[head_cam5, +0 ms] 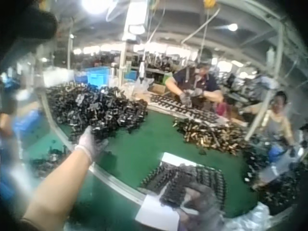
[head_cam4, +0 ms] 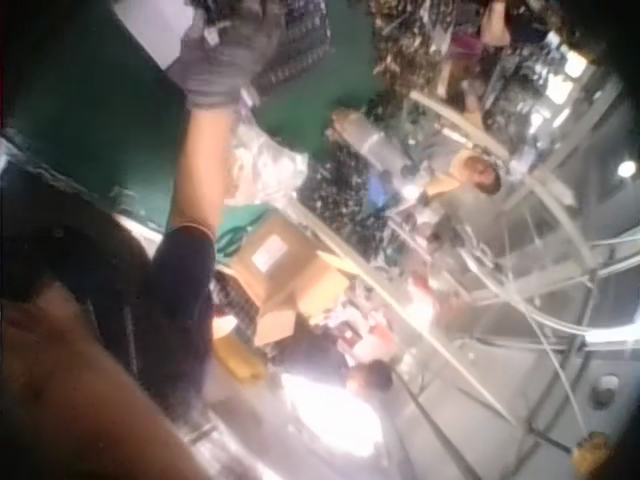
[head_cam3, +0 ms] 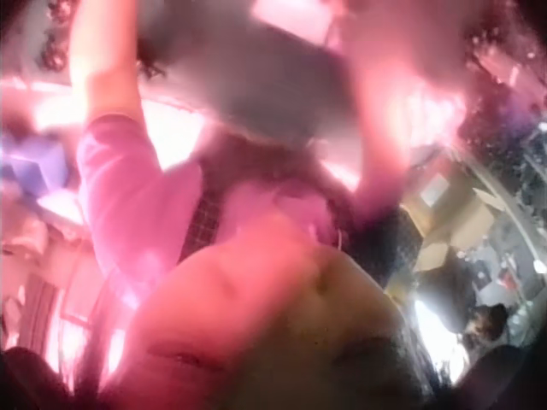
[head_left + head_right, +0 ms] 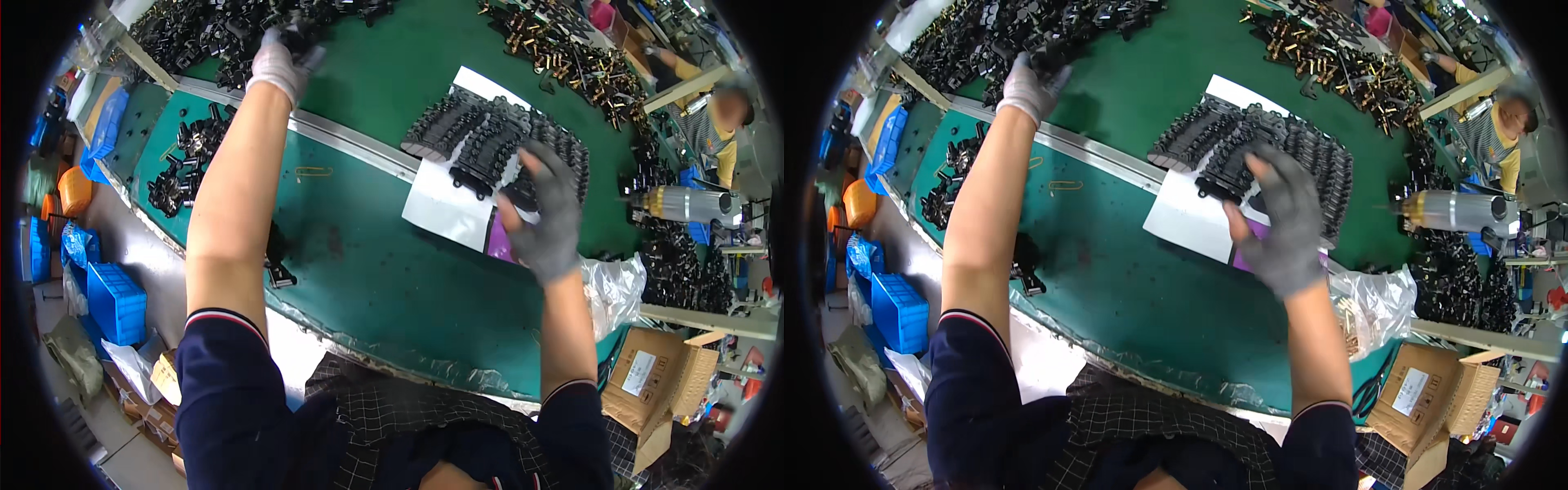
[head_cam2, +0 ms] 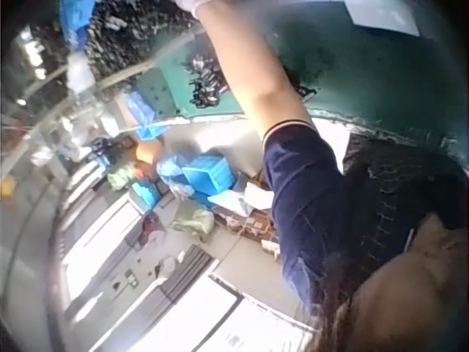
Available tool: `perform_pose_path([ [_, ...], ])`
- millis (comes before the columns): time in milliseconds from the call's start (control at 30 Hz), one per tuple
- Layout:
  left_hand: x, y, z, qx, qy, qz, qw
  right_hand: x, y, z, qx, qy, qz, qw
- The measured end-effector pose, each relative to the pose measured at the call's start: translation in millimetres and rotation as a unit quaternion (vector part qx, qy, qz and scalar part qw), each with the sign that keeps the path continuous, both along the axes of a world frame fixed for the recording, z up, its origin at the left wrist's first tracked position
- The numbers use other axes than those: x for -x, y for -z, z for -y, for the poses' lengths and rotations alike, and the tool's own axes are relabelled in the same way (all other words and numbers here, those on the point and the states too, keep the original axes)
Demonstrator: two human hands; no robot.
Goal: Assembling small black mechanical components using an electric screwdriver at a factory workstation.
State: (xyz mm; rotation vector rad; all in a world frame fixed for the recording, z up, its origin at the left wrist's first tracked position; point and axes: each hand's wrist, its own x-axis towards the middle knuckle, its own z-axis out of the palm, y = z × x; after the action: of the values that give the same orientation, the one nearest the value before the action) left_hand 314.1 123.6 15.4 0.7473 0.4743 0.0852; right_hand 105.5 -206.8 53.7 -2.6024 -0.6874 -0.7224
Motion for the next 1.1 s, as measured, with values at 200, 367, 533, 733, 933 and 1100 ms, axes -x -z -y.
perform_pose_path([
  [200, 0.0, 2.7, 77.1, -0.676, 0.387, 0.228, 0.585, -157.7, 44.2, 17.1, 0.148, 0.092, -0.266, 0.948],
  [367, 42.5, 12.0, 111.0, -0.799, 0.475, 0.176, 0.324, -200.1, 36.5, -18.0, 0.226, 0.048, -0.453, 0.861],
  [533, 39.1, 22.7, 109.6, -0.778, 0.51, 0.173, 0.322, -177.1, 27.0, -50.1, 0.265, 0.051, -0.38, 0.885],
  [733, 44.0, 11.5, 121.2, -0.786, 0.454, 0.184, 0.376, -202.1, 42.3, -6.8, 0.15, -0.004, -0.446, 0.883],
  [933, 30.3, 11.9, 138.5, -0.779, 0.467, 0.25, 0.336, -181.4, 25.4, -10.0, 0.23, 0.057, -0.363, 0.901],
  [1100, 37.7, 6.1, 127.1, -0.759, 0.498, 0.214, 0.361, -127.9, 36.0, -31.6, 0.301, 0.072, -0.307, 0.9],
])
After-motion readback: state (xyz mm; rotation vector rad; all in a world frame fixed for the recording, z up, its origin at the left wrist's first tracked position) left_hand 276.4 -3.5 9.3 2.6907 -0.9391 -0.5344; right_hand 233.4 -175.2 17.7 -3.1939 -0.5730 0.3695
